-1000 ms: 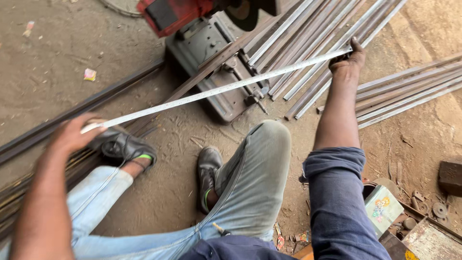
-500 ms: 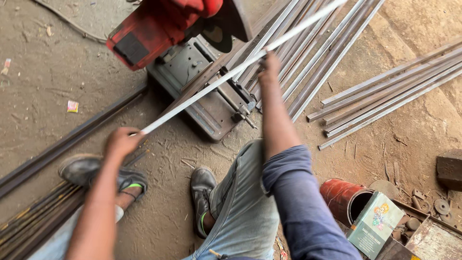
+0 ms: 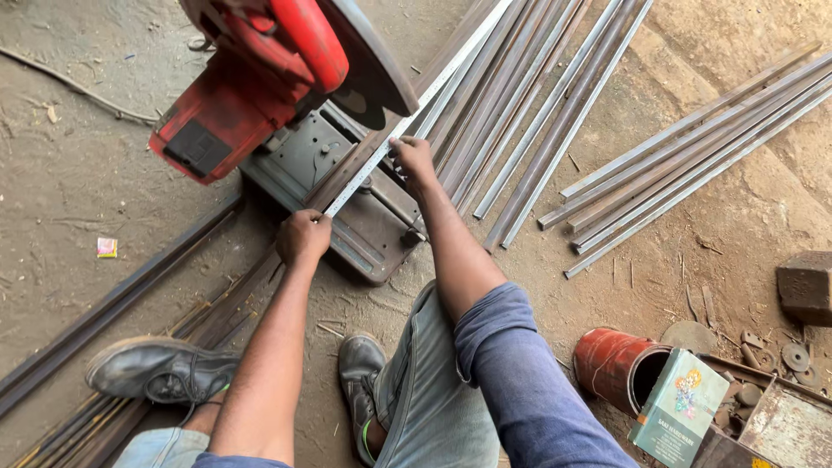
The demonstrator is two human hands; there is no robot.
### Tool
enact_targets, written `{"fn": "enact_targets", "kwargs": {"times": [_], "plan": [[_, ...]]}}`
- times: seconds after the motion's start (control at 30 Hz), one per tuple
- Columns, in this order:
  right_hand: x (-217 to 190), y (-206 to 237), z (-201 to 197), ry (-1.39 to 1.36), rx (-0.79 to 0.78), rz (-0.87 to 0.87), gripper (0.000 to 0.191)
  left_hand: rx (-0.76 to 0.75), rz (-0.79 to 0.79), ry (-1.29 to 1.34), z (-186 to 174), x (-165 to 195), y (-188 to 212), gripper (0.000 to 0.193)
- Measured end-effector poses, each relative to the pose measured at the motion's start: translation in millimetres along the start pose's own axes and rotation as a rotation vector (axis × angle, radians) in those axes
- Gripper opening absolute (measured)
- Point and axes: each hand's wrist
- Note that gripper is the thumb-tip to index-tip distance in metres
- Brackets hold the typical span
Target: The person sits on the ground and uses a red chop saw to cut long metal bars into shorter segments. They measure the bars with a tape measure, position them under the saw blade, and cut them while sparks fly. The cut pieces are then placed aside.
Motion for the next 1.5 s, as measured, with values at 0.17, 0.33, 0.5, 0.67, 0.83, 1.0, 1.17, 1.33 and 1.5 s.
{"fn": "enact_targets", "kwargs": {"times": [0.17,0.33,0.5,0.67,0.83,1.0,1.17,1.33,1.5], "plan": [[4,-9,0,0.005,0.037,0.009,0.026,-0.044,-0.035,0.0,1,31,-8,0.024],[7,-16,-3,-0.014,0.051,0.001,0.025,-0.047,-0.015,-0.027,4,46,-13,0.023],[11,-21,-6,-0.005,0.024,-0.005,0.027,-0.067,-0.015,-0.039,6,48,-16,0.023],[13,-24,-5,-0.02,0.032,0.01,0.026,-0.074,-0.025,-0.041,5,50,-16,0.023],[12,-24,-3,0.011,0.005,0.01,0.026,-0.108,-0.045,-0.041,3,47,-15,0.024],[11,-20,-3,0.037,0.0,-0.028,0.022,-0.092,-0.054,-0.023,3,34,-22,0.029],[13,-19,-17,0.209,0.036,-0.128,0.027,-0.114,-0.128,-0.018,-7,-11,-25,0.03],[22,-25,-24,0.13,-0.045,-0.254,0.038,0.063,0.03,-0.045,-13,-71,-16,0.032],[35,-16,-21,0.238,-0.207,-0.096,0.014,0.143,0.037,-0.008,-13,-103,-9,0.029]]}}
Point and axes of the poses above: each hand's wrist, its own y-axis away from the middle knuckle, its own z-axis out of the palm, x = y × z, and after that the axes turned 9 degrees about -x, right-handed
